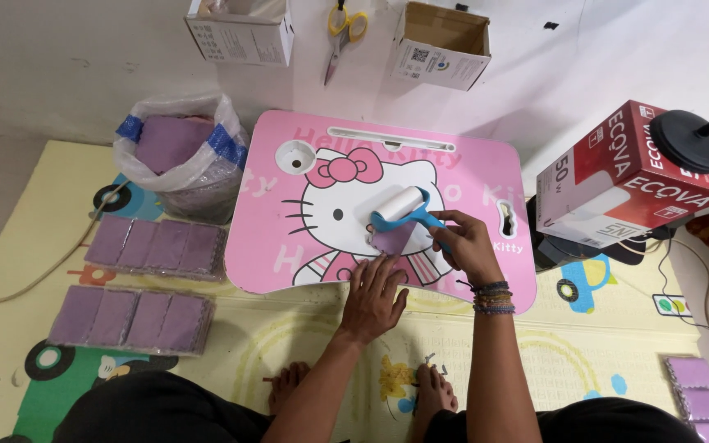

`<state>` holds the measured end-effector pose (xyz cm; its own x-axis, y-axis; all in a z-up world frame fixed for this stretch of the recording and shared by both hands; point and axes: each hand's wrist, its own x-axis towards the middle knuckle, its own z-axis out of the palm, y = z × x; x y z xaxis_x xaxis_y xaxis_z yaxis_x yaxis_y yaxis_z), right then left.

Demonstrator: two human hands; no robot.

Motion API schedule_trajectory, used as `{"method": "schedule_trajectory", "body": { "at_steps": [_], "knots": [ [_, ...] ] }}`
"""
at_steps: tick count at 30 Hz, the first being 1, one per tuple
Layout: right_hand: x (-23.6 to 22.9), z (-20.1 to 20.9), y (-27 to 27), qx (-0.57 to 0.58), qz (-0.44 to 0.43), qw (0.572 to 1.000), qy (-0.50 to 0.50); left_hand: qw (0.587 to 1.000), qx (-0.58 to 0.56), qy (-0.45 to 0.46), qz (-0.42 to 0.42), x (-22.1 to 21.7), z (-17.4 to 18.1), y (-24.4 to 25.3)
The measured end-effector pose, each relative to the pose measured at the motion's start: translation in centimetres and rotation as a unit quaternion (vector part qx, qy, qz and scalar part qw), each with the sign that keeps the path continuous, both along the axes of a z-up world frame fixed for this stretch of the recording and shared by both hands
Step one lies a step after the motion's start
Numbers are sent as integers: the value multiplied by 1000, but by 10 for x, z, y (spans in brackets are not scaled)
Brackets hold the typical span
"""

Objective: The person uses a lint roller to clean pieces of purple fabric on a small table. They سپس place the fabric swatches into individual plastic bags and stack the bags to the side.

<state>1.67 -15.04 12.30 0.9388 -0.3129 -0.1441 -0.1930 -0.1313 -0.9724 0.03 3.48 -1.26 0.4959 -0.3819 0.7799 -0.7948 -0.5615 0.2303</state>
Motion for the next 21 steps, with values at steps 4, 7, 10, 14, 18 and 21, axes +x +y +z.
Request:
{"method": "schedule_trajectory", "body": {
  "at_steps": [4,7,10,14,18,21],
  "knots": [
    [4,-1,1,11,6,1000,-9,1000,4,13,-4,-2,0,-1],
    [7,-3,5,16,8,1000,-9,1000,12,9,4,-3,0,-1],
    [12,-10,5,23,12,1000,-17,1000,17,18,0,-5,3,0],
    [22,-21,4,31,12,999,-29,999,31,35,4,-7,2,-2],
    [13,-11,16,42,-34,997,-55,995,58,76,-1,-10,-1,-3],
    [-11,3,25,66,-91,991,-74,990,73,120,-8,-13,1,-9]
  ]
}}
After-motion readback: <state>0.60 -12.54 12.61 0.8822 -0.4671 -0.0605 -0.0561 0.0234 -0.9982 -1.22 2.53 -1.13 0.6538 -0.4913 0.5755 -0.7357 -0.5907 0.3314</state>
